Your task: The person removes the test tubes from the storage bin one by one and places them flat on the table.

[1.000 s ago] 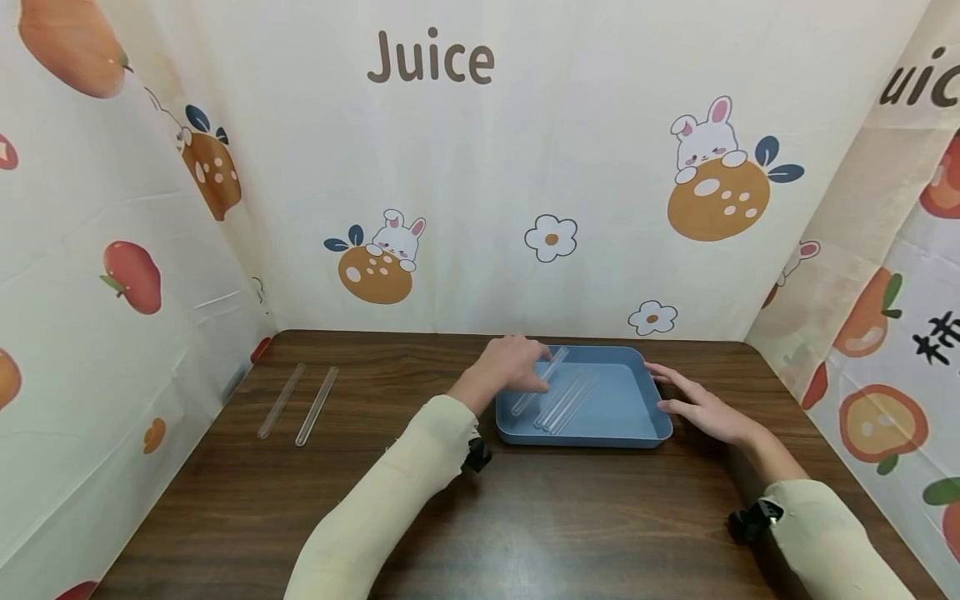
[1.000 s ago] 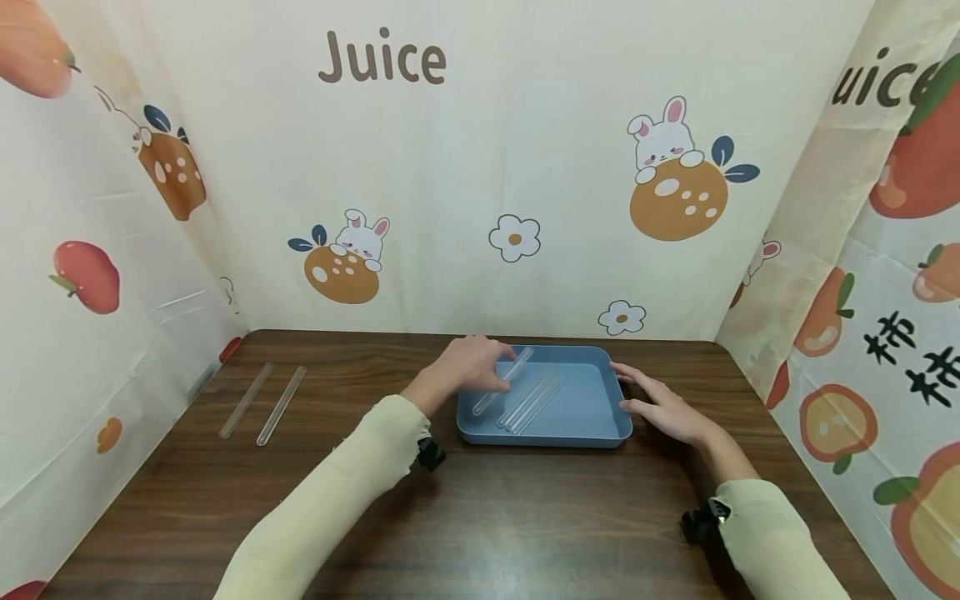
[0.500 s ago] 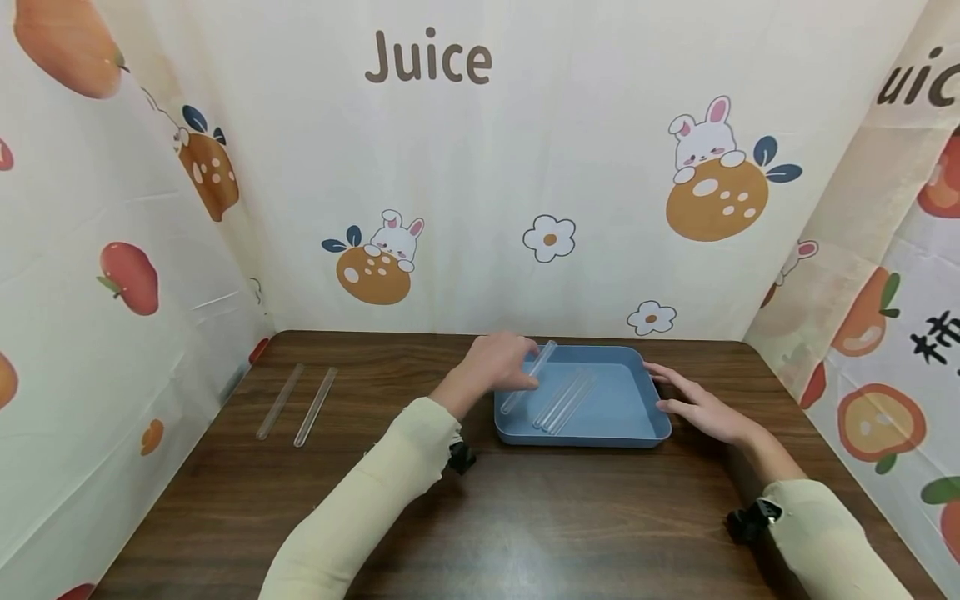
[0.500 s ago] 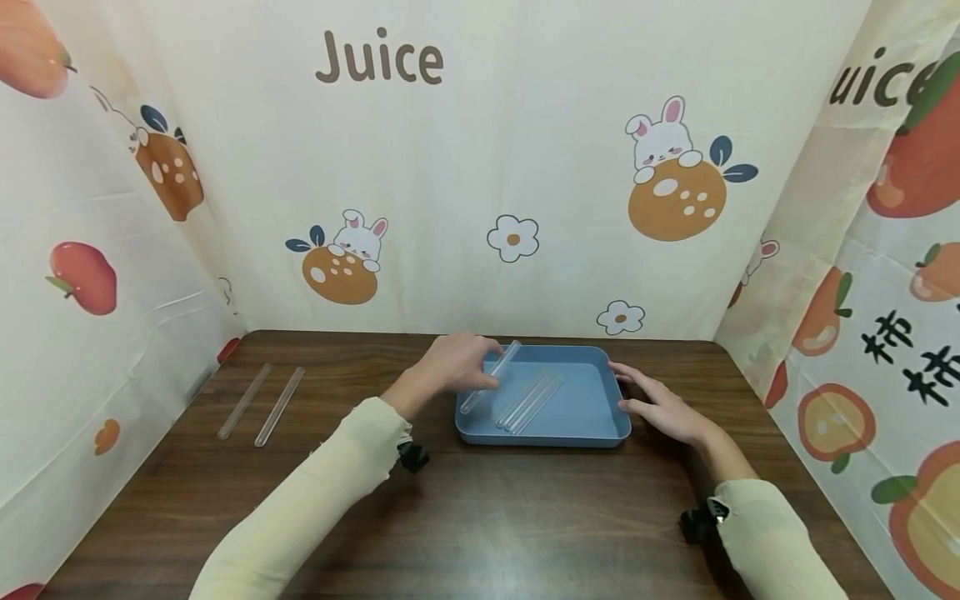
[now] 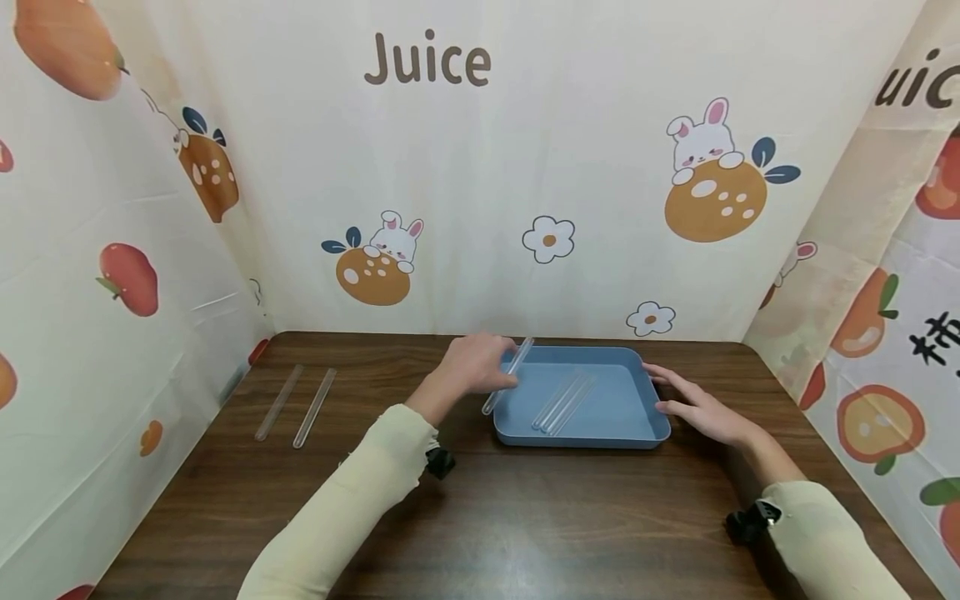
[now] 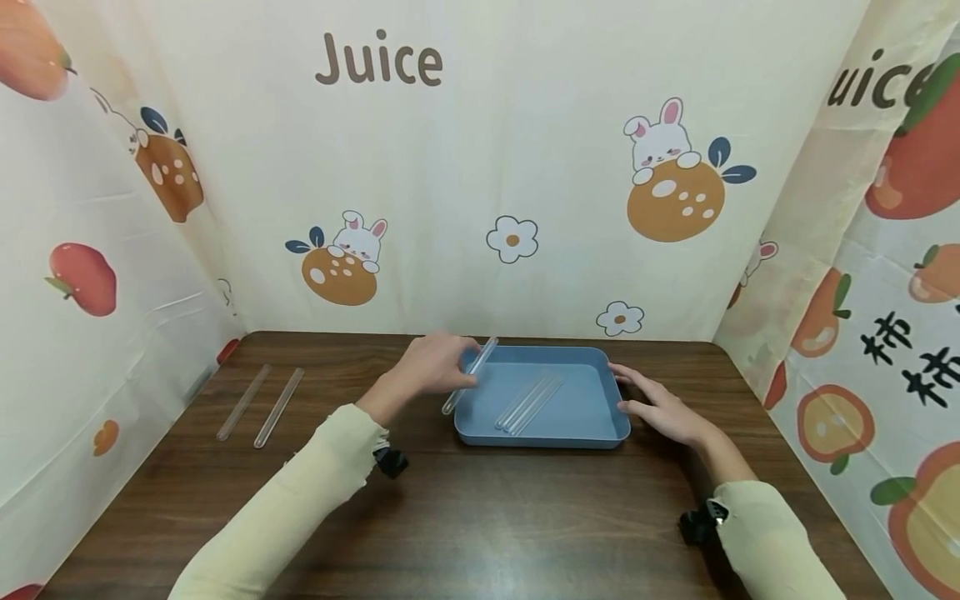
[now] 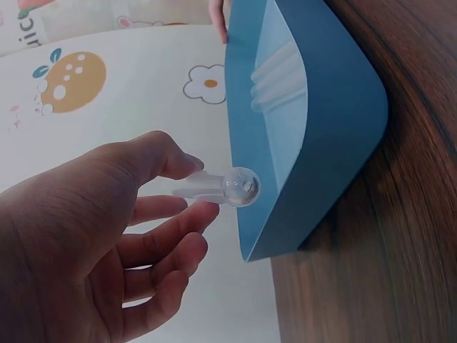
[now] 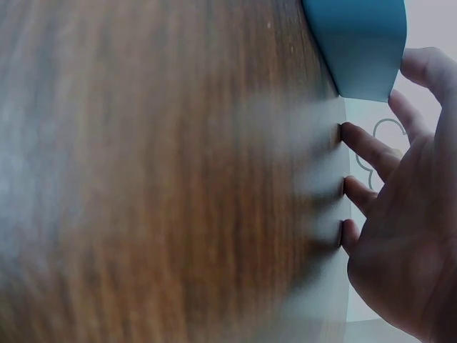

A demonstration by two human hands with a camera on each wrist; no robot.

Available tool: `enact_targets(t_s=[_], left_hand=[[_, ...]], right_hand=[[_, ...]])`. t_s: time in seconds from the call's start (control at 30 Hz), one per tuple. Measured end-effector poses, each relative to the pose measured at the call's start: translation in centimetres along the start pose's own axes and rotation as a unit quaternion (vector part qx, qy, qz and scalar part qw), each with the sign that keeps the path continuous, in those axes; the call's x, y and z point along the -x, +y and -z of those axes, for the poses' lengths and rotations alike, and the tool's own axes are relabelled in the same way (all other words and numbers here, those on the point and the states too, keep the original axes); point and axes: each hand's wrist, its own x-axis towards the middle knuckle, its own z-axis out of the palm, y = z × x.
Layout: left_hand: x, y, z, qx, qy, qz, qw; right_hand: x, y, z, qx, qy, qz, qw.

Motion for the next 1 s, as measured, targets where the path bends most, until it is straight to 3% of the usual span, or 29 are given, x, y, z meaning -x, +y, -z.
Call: enact_targets(t_s=[0.5,1.0], left_hand=[[2.5,-3.9,0.3,0.023,0.034,0.037,0.9985],[4.8,-7.9,-0.3,0.046,0.034,0.077,0.9954]], right_hand=[[-0.1,-0.2,0.0,-0.002,0.001,0.000,1.000],[-0.1,0.0,0.1,-0.004,0.001,0.003,1.000]])
